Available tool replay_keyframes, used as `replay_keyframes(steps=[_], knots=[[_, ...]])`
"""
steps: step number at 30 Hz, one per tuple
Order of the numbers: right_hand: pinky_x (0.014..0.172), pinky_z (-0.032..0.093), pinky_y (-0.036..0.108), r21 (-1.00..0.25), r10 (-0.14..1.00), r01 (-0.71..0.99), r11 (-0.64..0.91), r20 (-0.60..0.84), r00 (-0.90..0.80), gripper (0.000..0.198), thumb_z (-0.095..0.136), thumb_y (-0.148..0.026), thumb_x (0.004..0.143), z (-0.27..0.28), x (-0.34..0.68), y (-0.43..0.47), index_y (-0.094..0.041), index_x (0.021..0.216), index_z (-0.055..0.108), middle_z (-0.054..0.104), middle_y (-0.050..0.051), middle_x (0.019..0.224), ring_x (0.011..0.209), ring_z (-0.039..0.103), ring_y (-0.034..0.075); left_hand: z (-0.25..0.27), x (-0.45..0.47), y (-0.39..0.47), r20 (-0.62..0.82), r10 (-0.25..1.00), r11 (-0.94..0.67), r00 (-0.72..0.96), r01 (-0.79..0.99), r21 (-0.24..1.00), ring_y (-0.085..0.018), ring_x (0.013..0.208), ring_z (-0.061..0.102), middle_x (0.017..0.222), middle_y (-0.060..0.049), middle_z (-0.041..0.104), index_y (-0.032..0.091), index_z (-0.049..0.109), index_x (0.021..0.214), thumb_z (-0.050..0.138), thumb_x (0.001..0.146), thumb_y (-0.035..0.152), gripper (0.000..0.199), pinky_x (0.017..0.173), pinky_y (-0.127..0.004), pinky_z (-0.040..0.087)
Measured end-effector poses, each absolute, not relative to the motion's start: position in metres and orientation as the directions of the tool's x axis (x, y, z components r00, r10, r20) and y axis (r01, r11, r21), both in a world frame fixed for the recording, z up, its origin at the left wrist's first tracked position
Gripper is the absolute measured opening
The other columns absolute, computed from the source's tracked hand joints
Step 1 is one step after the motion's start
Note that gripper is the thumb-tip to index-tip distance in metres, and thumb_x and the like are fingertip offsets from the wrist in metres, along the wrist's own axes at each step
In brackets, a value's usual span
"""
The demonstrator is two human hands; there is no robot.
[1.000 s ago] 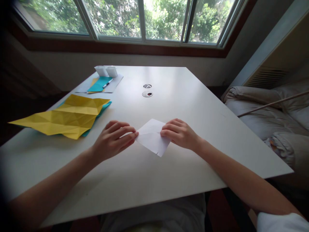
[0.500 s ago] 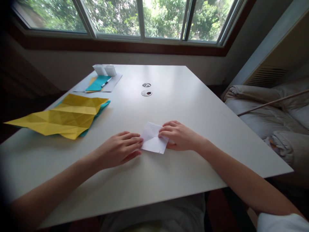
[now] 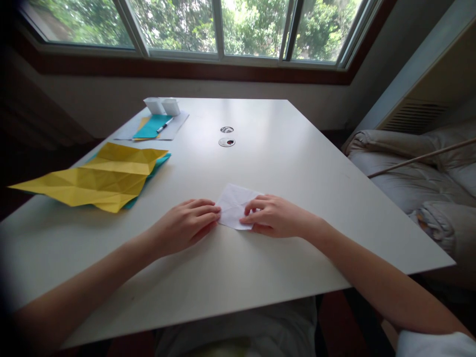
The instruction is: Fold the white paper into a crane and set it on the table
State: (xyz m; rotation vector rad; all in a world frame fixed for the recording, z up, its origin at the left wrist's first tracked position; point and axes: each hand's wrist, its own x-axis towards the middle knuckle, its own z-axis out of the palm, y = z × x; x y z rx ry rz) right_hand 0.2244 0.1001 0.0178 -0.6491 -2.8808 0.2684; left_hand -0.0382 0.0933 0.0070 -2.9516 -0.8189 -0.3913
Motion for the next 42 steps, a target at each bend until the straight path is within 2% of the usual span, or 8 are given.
replay_keyframes(steps=[5,11,17,20,23,30,36,42], knots=[[0.082,0.044,0.028,-0.293,0.487,0.423,0.857,0.194,-0.852,0.022,0.046,-0.027,0.09,0.016,0.224,0.101,-0.02,0.1,0.064,0.067,0.006,0.098,0.093,0.06,0.016,0.008,-0.038,0.092,0.238,0.519,-0.85,0.821,0.525,0.043,-0.02,0.101,0.055,0.104,-0.006,0.065,0.017,0.061,0.093,0.041,0.089,0.021,0.02,0.083,-0.033,0.044],[0.065,0.044,0.022,-0.393,0.682,0.569,0.722,0.266,-0.682,0.019,0.049,-0.03,0.087,0.008,0.219,0.104,-0.019,0.09,0.064,0.068,0.003,0.081,0.069,0.061,0.012,0.007,-0.036,0.09,0.233,0.53,-0.843,0.815,0.537,0.04,-0.021,0.105,0.054,0.105,-0.006,0.064,0.017,0.059,0.091,0.042,0.089,0.021,0.018,0.084,-0.035,0.045],[0.054,0.04,0.019,-0.54,0.812,0.63,0.558,0.201,-0.547,0.015,0.056,-0.029,0.08,0.002,0.21,0.113,-0.016,0.078,0.064,0.061,0.002,0.073,0.055,0.051,0.007,0.008,-0.032,0.086,0.224,0.573,-0.811,0.788,0.584,0.02,-0.022,0.109,0.053,0.105,-0.008,0.064,0.015,0.058,0.096,0.042,0.088,0.019,0.018,0.087,-0.036,0.046],[0.056,0.04,0.019,-0.571,0.825,0.631,0.525,0.161,-0.542,0.014,0.057,-0.027,0.079,0.002,0.209,0.117,-0.015,0.076,0.064,0.06,0.001,0.07,0.057,0.051,0.008,0.011,-0.024,0.071,0.289,0.611,-0.755,0.737,0.652,-0.066,-0.028,0.111,0.05,0.114,-0.012,0.06,0.012,0.056,0.108,0.043,0.087,0.02,0.026,0.088,-0.041,0.044],[0.056,0.039,0.02,-0.595,0.836,0.632,0.497,0.133,-0.533,0.015,0.058,-0.028,0.078,0.002,0.209,0.118,-0.015,0.077,0.064,0.059,0.0,0.066,0.058,0.05,0.009,0.011,-0.011,0.049,0.304,0.581,-0.762,0.755,0.636,-0.123,-0.028,0.109,0.052,0.12,-0.014,0.057,0.01,0.053,0.116,0.041,0.088,0.023,0.033,0.087,-0.04,0.044],[0.054,0.037,0.019,-0.658,0.827,0.599,0.456,0.065,-0.558,0.021,0.053,-0.033,0.082,0.004,0.21,0.118,-0.017,0.088,0.065,0.058,0.0,0.068,0.057,0.047,0.008,0.003,0.001,0.026,0.203,0.621,-0.76,0.757,0.645,-0.081,-0.032,0.122,0.041,0.135,-0.02,0.041,0.008,0.052,0.117,0.038,0.088,0.034,0.041,0.094,-0.04,0.039],[0.054,0.036,0.02,-0.651,0.813,0.595,0.472,0.06,-0.579,0.025,0.052,-0.038,0.082,0.002,0.21,0.119,-0.016,0.084,0.064,0.057,0.0,0.068,0.056,0.045,0.008,0.003,-0.002,0.028,0.173,0.639,-0.752,0.749,0.656,-0.067,-0.031,0.125,0.038,0.136,-0.02,0.04,0.008,0.05,0.12,0.034,0.09,0.036,0.044,0.096,-0.042,0.036],[0.053,0.034,0.019,-0.595,0.822,0.644,0.481,0.052,-0.567,0.017,0.054,-0.032,0.08,0.003,0.206,0.119,-0.017,0.079,0.062,0.054,-0.002,0.062,0.055,0.045,0.007,0.003,-0.002,0.027,0.172,0.64,-0.751,0.749,0.657,-0.067,-0.031,0.124,0.039,0.136,-0.019,0.04,0.01,0.049,0.121,0.036,0.09,0.036,0.043,0.092,-0.042,0.038]])
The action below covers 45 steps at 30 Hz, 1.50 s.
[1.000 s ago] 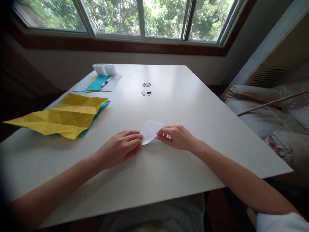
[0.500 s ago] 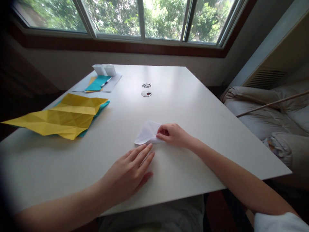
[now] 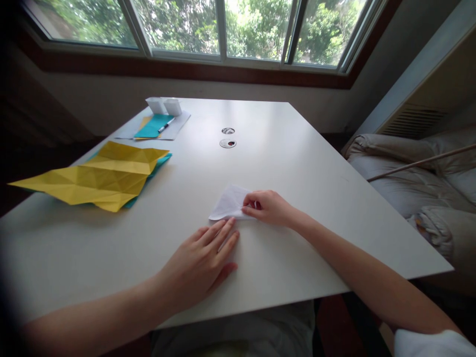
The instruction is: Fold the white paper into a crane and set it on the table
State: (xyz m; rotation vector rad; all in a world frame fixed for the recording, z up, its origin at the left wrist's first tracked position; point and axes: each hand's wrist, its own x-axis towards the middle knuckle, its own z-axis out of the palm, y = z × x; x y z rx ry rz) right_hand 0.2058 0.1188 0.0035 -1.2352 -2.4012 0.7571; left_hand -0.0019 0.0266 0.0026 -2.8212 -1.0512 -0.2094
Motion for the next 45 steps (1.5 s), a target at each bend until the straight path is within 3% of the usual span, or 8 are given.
replay_keyframes(steps=[11,25,35,45], knots=[[0.055,0.033,0.02,-0.496,0.81,0.694,0.522,0.034,-0.585,0.013,0.052,-0.027,0.079,0.0055,0.2013,0.1217,-0.017,0.078,0.06,0.056,-0.002,0.063,0.056,0.047,0.008,0.0046,-0.0026,0.024,0.122,0.718,-0.69,0.685,0.724,-0.002,-0.037,0.123,0.038,0.136,-0.021,0.04,0.014,0.046,0.123,0.035,0.089,0.04,0.045,0.09,-0.049,0.04],[0.054,0.032,0.02,-0.495,0.811,0.699,0.516,0.02,-0.585,0.015,0.053,-0.029,0.078,0.0048,0.2007,0.1223,-0.016,0.077,0.061,0.057,-0.002,0.061,0.055,0.047,0.008,0.0078,-0.0039,0.0226,0.057,0.748,-0.663,0.661,0.749,0.008,-0.039,0.123,0.035,0.139,-0.019,0.034,0.018,0.042,0.124,0.032,0.089,0.043,0.044,0.089,-0.051,0.039],[0.055,0.033,0.02,-0.493,0.824,0.716,0.494,0.004,-0.566,0.014,0.052,-0.029,0.078,0.0063,0.1988,0.1214,-0.017,0.077,0.06,0.056,-0.002,0.062,0.056,0.048,0.008,0.0052,-0.003,0.0191,0.048,0.762,-0.646,0.646,0.763,-0.01,-0.04,0.125,0.032,0.141,-0.023,0.028,0.018,0.038,0.128,0.029,0.09,0.042,0.045,0.09,-0.051,0.038],[0.055,0.032,0.02,-0.488,0.843,0.734,0.472,0.007,-0.537,0.014,0.052,-0.029,0.078,0.006,0.1971,0.1209,-0.017,0.076,0.06,0.056,-0.003,0.06,0.055,0.048,0.008,0.0036,-0.0043,0.0209,0.066,0.762,-0.646,0.644,0.763,0.018,-0.039,0.125,0.034,0.136,-0.024,0.036,0.019,0.039,0.126,0.032,0.089,0.044,0.046,0.091,-0.048,0.038]])
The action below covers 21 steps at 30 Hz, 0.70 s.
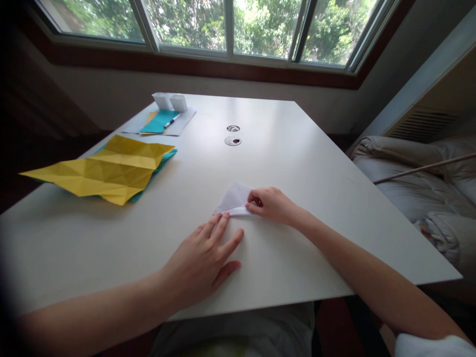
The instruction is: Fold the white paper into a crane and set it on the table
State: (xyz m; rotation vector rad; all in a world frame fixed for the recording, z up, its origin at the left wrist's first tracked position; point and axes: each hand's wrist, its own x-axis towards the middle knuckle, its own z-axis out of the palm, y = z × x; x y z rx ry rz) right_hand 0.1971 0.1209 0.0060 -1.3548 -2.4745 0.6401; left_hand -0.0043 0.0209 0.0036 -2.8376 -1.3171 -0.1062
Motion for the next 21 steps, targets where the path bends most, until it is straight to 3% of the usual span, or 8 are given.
replay_keyframes(steps=[11,15,21], knots=[[0.054,0.033,0.02,-0.54,0.863,0.722,0.433,0.016,-0.506,0.017,0.053,-0.033,0.079,0.0023,0.1984,0.1228,-0.018,0.082,0.059,0.054,-0.003,0.06,0.055,0.047,0.009,0.0008,-0.0029,0.0205,0.075,0.765,-0.643,0.64,0.765,0.021,-0.041,0.126,0.032,0.137,-0.026,0.034,0.017,0.039,0.126,0.032,0.089,0.044,0.046,0.092,-0.05,0.037],[0.052,0.032,0.02,-0.588,0.849,0.703,0.4,-0.052,-0.526,0.026,0.05,-0.04,0.081,0.0057,0.1995,0.1241,-0.017,0.084,0.062,0.053,-0.002,0.06,0.054,0.045,0.009,0.0004,-0.0038,0.0209,0.079,0.753,-0.658,0.654,0.753,0.035,-0.039,0.128,0.029,0.137,-0.026,0.033,0.016,0.039,0.126,0.031,0.089,0.043,0.046,0.096,-0.049,0.034],[0.052,0.03,0.021,-0.539,0.868,0.75,0.383,-0.069,-0.492,0.024,0.052,-0.038,0.079,0.0054,0.1958,0.1223,-0.018,0.08,0.064,0.055,-0.002,0.06,0.055,0.046,0.009,-0.0015,-0.0041,0.0196,0.072,0.755,-0.654,0.651,0.756,0.026,-0.039,0.128,0.03,0.138,-0.024,0.034,0.016,0.038,0.126,0.033,0.088,0.043,0.047,0.097,-0.049,0.033]])
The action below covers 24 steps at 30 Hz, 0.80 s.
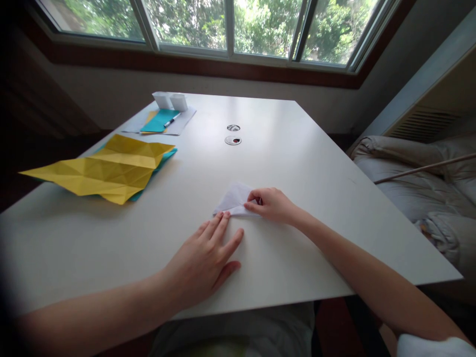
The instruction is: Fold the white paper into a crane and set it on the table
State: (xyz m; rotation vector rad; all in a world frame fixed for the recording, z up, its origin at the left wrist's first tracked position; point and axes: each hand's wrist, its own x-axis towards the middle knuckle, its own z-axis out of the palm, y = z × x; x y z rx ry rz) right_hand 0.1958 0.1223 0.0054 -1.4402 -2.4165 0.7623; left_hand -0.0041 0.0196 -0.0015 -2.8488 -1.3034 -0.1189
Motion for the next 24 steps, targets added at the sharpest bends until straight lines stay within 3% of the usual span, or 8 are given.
replay_keyframes(steps=[7,24], knots=[[0.053,0.03,0.021,-0.462,0.897,0.802,0.379,-0.031,-0.442,0.021,0.053,-0.037,0.078,0.007,0.191,0.117,-0.019,0.077,0.064,0.056,-0.002,0.06,0.055,0.047,0.009,0.0,-0.003,0.02,0.09,0.769,-0.635,0.633,0.773,-0.011,-0.04,0.128,0.029,0.138,-0.024,0.034,0.018,0.038,0.126,0.033,0.089,0.044,0.046,0.095,-0.053,0.03],[0.053,0.03,0.021,-0.404,0.911,0.836,0.372,-0.013,-0.411,0.02,0.053,-0.036,0.079,0.005,0.188,0.115,-0.02,0.078,0.063,0.058,-0.002,0.06,0.056,0.049,0.01,0.011,-0.004,0.025,0.066,0.756,-0.652,0.652,0.758,-0.019,-0.04,0.121,0.038,0.136,-0.023,0.036,0.022,0.044,0.119,0.035,0.086,0.05,0.045,0.089,-0.053,0.032]])
